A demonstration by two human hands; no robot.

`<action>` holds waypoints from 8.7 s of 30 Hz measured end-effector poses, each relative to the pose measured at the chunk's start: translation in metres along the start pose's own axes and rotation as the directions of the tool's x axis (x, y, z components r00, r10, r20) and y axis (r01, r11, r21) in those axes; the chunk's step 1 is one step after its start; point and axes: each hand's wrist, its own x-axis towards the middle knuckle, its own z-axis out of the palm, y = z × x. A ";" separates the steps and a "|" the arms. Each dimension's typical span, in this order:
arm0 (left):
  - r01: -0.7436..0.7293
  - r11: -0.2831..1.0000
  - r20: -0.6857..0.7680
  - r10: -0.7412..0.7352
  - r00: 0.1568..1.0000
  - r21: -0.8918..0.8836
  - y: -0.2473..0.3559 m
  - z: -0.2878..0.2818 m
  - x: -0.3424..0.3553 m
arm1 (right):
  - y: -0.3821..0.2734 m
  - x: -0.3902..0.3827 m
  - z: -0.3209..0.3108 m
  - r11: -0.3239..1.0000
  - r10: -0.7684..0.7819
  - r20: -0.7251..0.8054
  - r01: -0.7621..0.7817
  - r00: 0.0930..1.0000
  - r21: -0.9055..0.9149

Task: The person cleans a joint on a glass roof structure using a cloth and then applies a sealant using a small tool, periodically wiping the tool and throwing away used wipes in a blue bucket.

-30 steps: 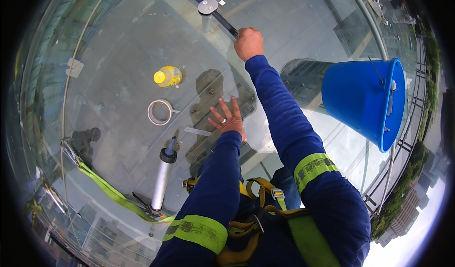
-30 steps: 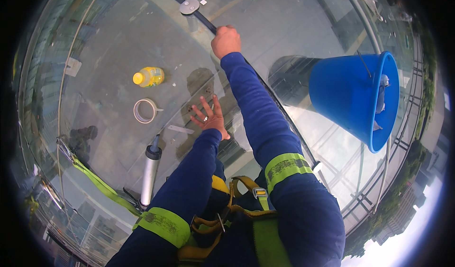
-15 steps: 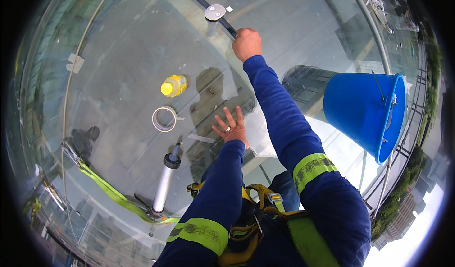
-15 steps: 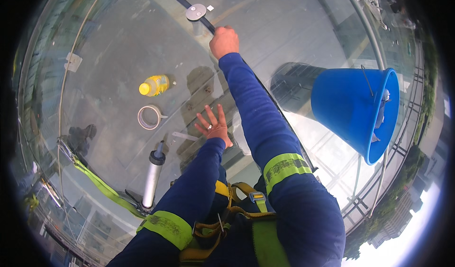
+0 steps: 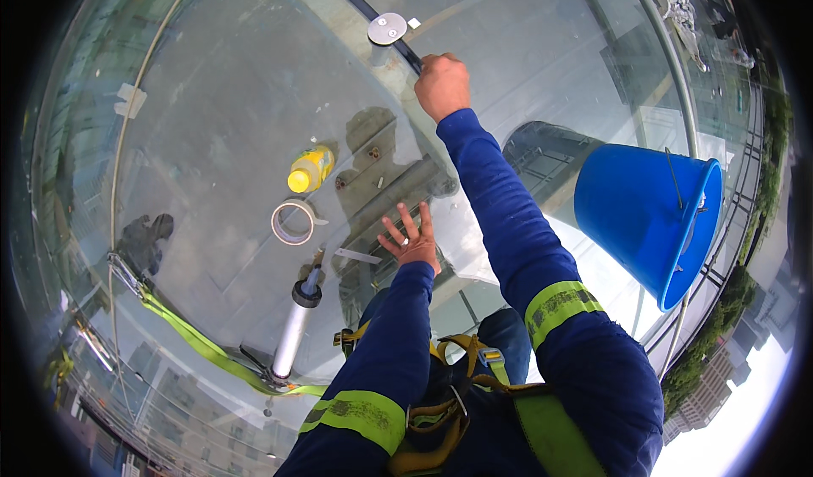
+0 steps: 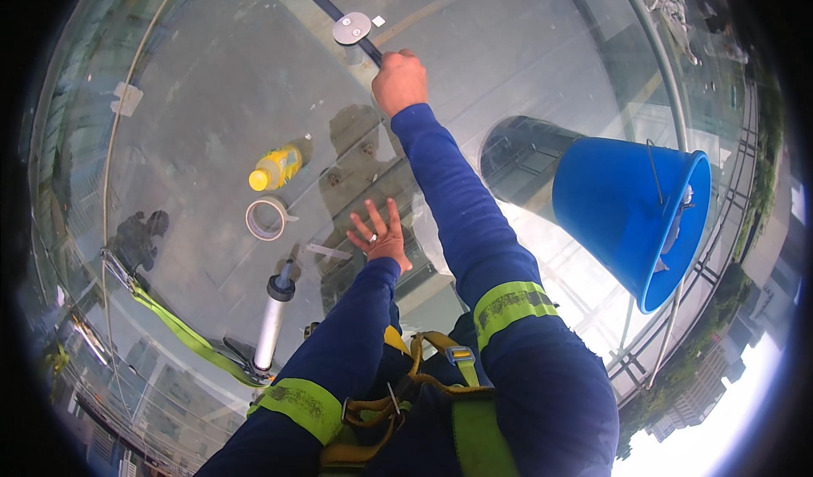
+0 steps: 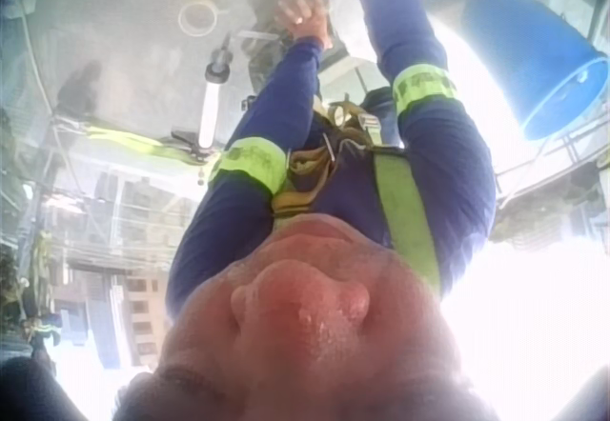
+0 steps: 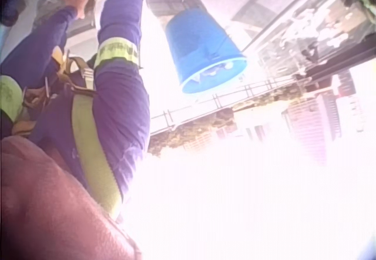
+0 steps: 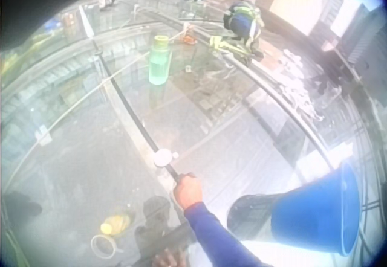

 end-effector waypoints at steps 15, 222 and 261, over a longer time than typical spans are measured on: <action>0.009 1.000 0.027 -0.009 1.000 -0.006 0.002 0.000 0.000 | -0.003 0.004 0.003 0.999 0.030 0.077 -0.033 0.997 0.038; -0.515 -0.128 -0.513 0.443 0.735 -0.848 0.003 0.061 -0.399 | -0.058 -0.625 -0.389 0.709 0.075 0.004 -0.056 0.997 0.703; -0.486 0.365 -0.224 0.569 0.792 -0.794 -0.021 0.073 -0.294 | 0.299 -0.969 -0.233 0.262 0.936 -0.342 -0.804 0.078 0.533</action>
